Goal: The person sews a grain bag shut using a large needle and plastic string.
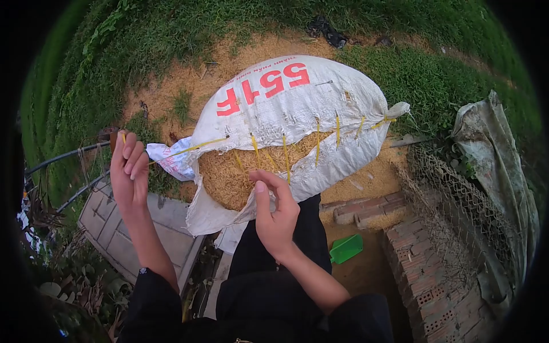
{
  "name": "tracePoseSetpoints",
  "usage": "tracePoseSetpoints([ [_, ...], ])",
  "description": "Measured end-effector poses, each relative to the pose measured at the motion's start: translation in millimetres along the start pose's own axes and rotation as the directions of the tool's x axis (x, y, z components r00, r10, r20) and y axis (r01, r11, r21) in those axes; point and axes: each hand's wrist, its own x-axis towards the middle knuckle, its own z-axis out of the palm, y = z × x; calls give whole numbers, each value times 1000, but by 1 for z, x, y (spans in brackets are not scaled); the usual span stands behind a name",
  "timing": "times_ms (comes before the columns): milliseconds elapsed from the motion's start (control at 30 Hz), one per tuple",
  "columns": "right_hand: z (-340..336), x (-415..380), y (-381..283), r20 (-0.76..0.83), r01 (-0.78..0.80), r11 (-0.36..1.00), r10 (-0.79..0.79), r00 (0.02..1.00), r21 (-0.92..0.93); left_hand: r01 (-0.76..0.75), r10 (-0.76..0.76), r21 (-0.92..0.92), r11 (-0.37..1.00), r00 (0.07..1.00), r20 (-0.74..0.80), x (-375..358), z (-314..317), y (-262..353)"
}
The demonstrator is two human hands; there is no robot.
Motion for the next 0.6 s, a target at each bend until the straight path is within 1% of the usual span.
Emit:
tracePoseSetpoints([
  [33,-13,5,3,-35,55,996,-57,998,-66,31,-29,-6,1000,985,171,-11,-4,11],
  [67,-25,11,3,-66,107,985,-116,991,-133,30,-28,-6,1000,985,170,-24,-3,15],
  [100,-36,19,1,-64,107,985,-116,991,-132,-37,25,349,936,999,41,-39,0,16],
  [133,-46,31,-1,-98,173,968,-194,976,-184,-48,120,664,746,991,-63,-50,3,15],
  [167,-51,42,-2,-128,235,942,-271,954,-238,-47,121,665,746,990,-66,-61,4,12],
  [200,-53,52,-4,-123,236,943,-270,955,-236,21,52,791,611,996,-66,-70,4,8],
  [233,-53,62,-9,-65,319,908,-348,935,-274,80,-20,889,451,997,-80,-77,5,2],
  [267,-50,75,-14,-3,403,863,-424,906,-304,80,-15,889,452,997,-82,-81,8,-7],
  [300,-38,90,-24,145,509,786,-491,859,-350,47,-109,965,257,994,-19,-84,12,-17],
  [333,-21,106,-34,293,612,695,-538,791,-377,-12,-213,998,58,977,25,-86,16,-24],
  [367,0,121,-40,388,658,665,-536,750,-354,-14,-210,998,62,977,27,-85,19,-26],
  [400,22,135,-42,477,700,635,-529,702,-325,-74,-227,997,-31,972,65,-82,21,-28],
  [433,40,154,-36,611,716,601,-431,665,-355,-135,-246,983,-124,964,101,-78,22,-29],
  [467,55,172,-27,724,734,564,-315,614,-377,-139,-242,983,-123,965,106,-75,28,-26],
  [500,70,190,-18,804,729,511,-116,583,-455,-125,-239,973,-196,968,76,-70,37,-18],
  [533,83,204,-11,837,733,439,93,539,-520,-109,-230,957,-268,972,46,-67,41,-14],
  [567,91,210,-8,840,739,433,87,535,-516,-110,-221,958,-266,974,51,-63,39,-14],
  [600,96,214,-7,842,765,353,175,511,-538,-270,-140,936,-224,960,243,-60,35,-15],
])
